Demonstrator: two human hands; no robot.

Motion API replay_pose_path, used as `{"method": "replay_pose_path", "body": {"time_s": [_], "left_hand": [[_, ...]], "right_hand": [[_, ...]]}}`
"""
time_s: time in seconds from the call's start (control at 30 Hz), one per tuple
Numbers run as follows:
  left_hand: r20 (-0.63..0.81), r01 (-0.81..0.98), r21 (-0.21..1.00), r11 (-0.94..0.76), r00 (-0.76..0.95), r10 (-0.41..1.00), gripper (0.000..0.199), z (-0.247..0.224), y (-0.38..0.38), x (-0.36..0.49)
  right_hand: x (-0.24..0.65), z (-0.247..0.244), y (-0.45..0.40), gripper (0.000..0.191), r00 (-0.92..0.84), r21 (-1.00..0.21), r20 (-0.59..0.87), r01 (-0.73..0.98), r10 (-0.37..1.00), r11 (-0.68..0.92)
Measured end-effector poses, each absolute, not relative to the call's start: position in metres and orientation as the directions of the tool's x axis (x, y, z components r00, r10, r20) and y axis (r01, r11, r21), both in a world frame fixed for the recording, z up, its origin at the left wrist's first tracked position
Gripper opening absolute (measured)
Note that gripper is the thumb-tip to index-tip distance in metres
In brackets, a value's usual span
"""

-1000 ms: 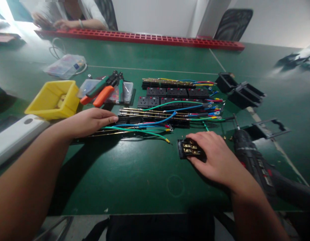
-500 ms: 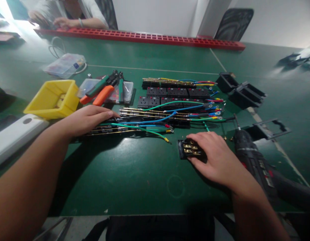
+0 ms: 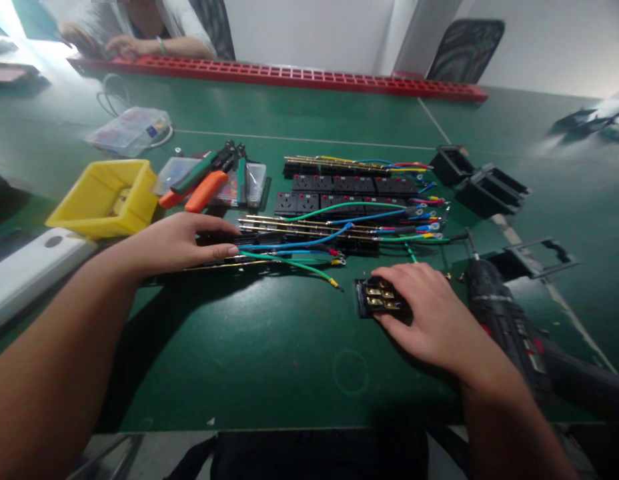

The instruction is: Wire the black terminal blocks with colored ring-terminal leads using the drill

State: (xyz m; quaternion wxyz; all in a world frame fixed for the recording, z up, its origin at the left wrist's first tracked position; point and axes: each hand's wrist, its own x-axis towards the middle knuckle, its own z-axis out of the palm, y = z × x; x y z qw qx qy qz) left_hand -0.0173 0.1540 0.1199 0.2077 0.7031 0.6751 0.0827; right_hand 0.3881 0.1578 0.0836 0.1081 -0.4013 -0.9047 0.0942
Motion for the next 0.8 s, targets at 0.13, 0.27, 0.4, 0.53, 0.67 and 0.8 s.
{"method": "replay_pose_path", "body": {"time_s": [0.13,0.27,0.4,0.53,0.67,0.8], "left_hand": [[-0.238,0.935,0.352,-0.039,0.129,0.963,0.056,0.119,0.153,-0.020],[-0.199,0.933,0.354,-0.063,0.141,0.970,0.063,0.112,0.153,-0.027],[-0.203,0.944,0.318,-0.093,0.163,0.966,0.056,0.115,0.144,-0.022],[-0.180,0.949,0.241,-0.203,0.250,0.951,0.042,0.118,0.133,-0.013],[-0.182,0.933,0.235,-0.271,0.317,0.931,0.035,0.112,0.129,-0.010],[-0.196,0.925,0.284,-0.251,0.313,0.929,0.043,0.106,0.131,-0.014]], "right_hand": [[0.388,0.084,0.158,0.043,-0.650,-0.254,0.118,0.711,0.751,0.655],[0.389,0.084,0.157,0.044,-0.648,-0.252,0.114,0.714,0.753,0.653],[0.389,0.084,0.158,0.045,-0.647,-0.248,0.115,0.716,0.754,0.652],[0.388,0.084,0.158,0.044,-0.645,-0.245,0.107,0.721,0.757,0.648],[0.388,0.084,0.158,0.045,-0.646,-0.240,0.105,0.722,0.756,0.649],[0.388,0.084,0.158,0.044,-0.645,-0.246,0.110,0.720,0.756,0.649]]}}
